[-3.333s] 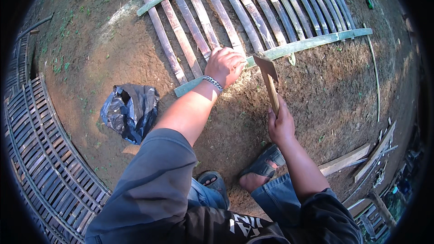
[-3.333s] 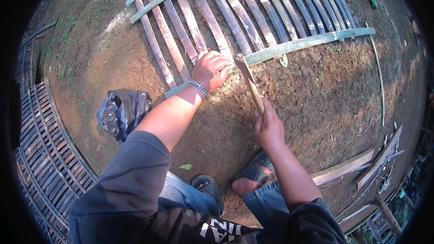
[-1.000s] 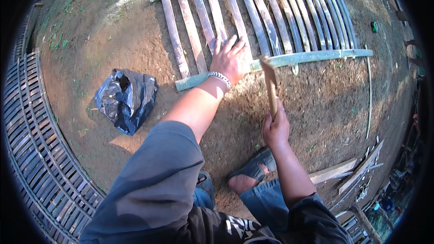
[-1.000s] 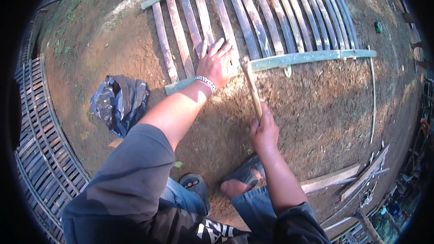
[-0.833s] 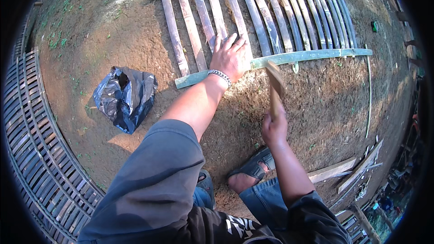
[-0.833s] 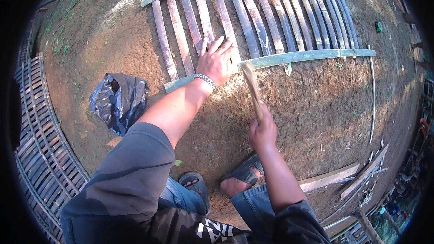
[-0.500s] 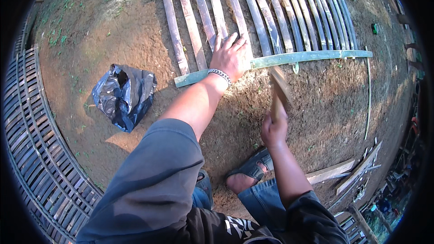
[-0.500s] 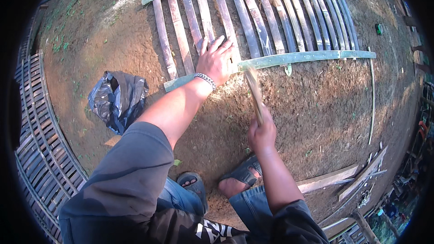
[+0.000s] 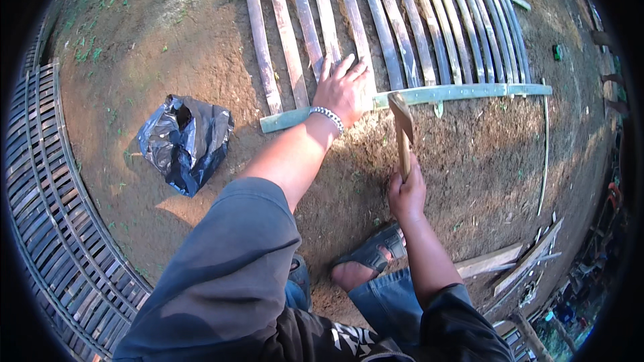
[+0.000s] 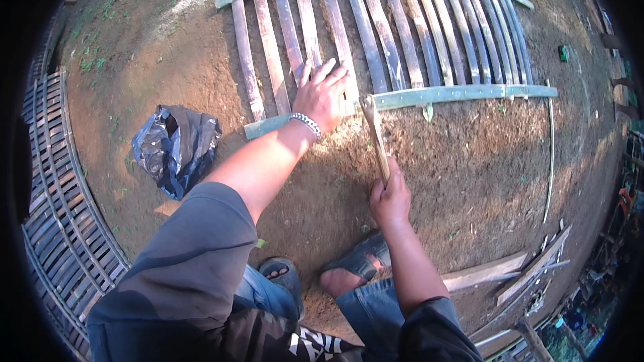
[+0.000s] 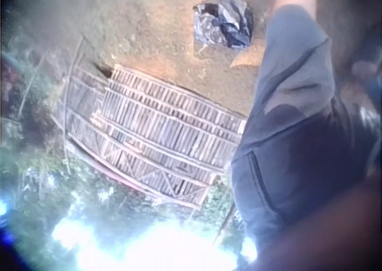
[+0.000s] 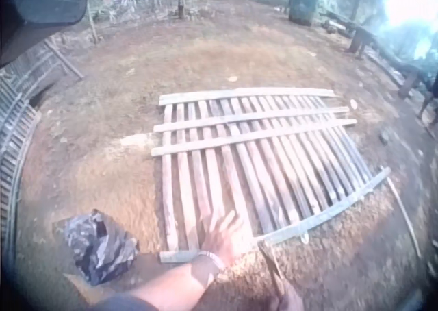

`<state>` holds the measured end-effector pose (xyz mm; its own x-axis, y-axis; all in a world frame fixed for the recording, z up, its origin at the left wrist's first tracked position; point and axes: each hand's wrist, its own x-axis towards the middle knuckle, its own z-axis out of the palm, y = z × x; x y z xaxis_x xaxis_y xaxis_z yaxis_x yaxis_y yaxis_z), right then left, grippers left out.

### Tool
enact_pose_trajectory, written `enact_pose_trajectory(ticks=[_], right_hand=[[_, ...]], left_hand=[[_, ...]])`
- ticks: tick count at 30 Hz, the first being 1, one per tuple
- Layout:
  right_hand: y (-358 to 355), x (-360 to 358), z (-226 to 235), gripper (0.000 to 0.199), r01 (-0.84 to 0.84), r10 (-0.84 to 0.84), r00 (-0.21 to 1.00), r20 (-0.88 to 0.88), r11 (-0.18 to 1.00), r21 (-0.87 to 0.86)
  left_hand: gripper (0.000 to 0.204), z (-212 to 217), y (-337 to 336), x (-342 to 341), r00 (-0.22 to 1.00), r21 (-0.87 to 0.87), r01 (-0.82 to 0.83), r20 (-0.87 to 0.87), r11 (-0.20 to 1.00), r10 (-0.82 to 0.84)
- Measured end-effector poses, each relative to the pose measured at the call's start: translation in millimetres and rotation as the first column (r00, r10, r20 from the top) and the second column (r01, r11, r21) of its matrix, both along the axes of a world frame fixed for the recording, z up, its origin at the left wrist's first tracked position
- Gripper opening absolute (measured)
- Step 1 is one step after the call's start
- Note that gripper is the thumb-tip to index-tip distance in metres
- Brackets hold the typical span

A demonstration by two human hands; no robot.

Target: The person hammers nails into a wooden slat structure using a hammer. They repeatedly pick up nails from a black plastic bag and secure the slats to the frame.

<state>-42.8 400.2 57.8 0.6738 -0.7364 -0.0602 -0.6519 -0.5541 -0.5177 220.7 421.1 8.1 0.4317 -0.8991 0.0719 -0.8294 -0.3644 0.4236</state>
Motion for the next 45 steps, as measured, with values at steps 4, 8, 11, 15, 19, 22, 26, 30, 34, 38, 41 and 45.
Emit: enact_pose_trajectory(ticks=[4, 8, 11, 15, 19, 22, 26, 30, 34, 38, 41, 45], right_hand=[[-7, -7, 2, 0.049, -0.163, 0.164, 0.954, 0.251, 0.986, -0.025], [-11, -10, -5, 0.049, -0.039, 0.044, 0.993, -0.111, 0.998, 0.053], [-11, -27, -5, 0.044, -0.143, 0.138, 0.981, 0.139, 0.989, 0.027], [-21, 2, 9, 0.039, 0.054, 0.020, 0.928, -0.373, 0.981, 0.187], [-24, -16, 4, 0.036, -0.013, 0.016, 0.997, -0.078, 0.999, 0.037], [-38, -36, -3, 0.035, -0.291, 0.303, 0.947, 0.109, 0.950, -0.109], [-47, -23, 8, 0.031, -0.110, 0.115, 0.970, -0.215, 0.993, 0.033], [-100, -50, -2, 0.015, -0.425, 0.408, 0.905, -0.121, 0.883, -0.199], [-146, -15, 23, 0.014, -0.668, 0.615, 0.744, -0.262, 0.688, -0.282], [-195, 11, 15, 0.014, -0.764, 0.701, 0.635, -0.324, 0.508, -0.398], [-211, 38, 20, 0.011, -0.722, 0.604, 0.692, -0.396, 0.560, -0.407], [-210, 36, 21, 0.008, -0.763, 0.683, 0.639, -0.353, 0.505, -0.404]], left_hand=[[0.049, 7, 2, 2, 0.999, 0.021, -0.004, -0.047, 1.000, 0.005], [0.047, 7, -7, 8, 0.998, -0.048, -0.009, -0.068, 0.999, 0.005], [0.046, 5, 0, 5, 0.999, -0.026, 0.003, -0.046, 1.000, -0.004], [0.044, 2, 1, 5, 0.998, -0.042, -0.012, -0.062, 0.999, 0.009], [0.048, 1, -1, 3, 0.999, 0.000, 0.016, -0.033, 1.000, -0.016], [0.045, -2, -2, 6, 1.000, 0.001, 0.009, 0.025, 1.000, -0.009], [0.041, -3, -1, 5, 1.000, -0.067, -0.008, -0.011, 0.998, 0.007], [0.040, -1, -2, 2, 1.000, -0.076, -0.013, -0.018, 0.997, 0.012], [0.042, 2, 1, 4, 1.000, -0.072, -0.012, -0.009, 0.997, 0.012], [0.043, -2, -5, 1, 1.000, -0.073, -0.006, -0.012, 0.997, 0.005], [0.044, -1, -1, 3, 1.000, -0.054, -0.011, -0.009, 0.998, 0.011], [0.043, 3, -1, 3, 1.000, -0.050, -0.008, -0.003, 0.999, 0.008]])
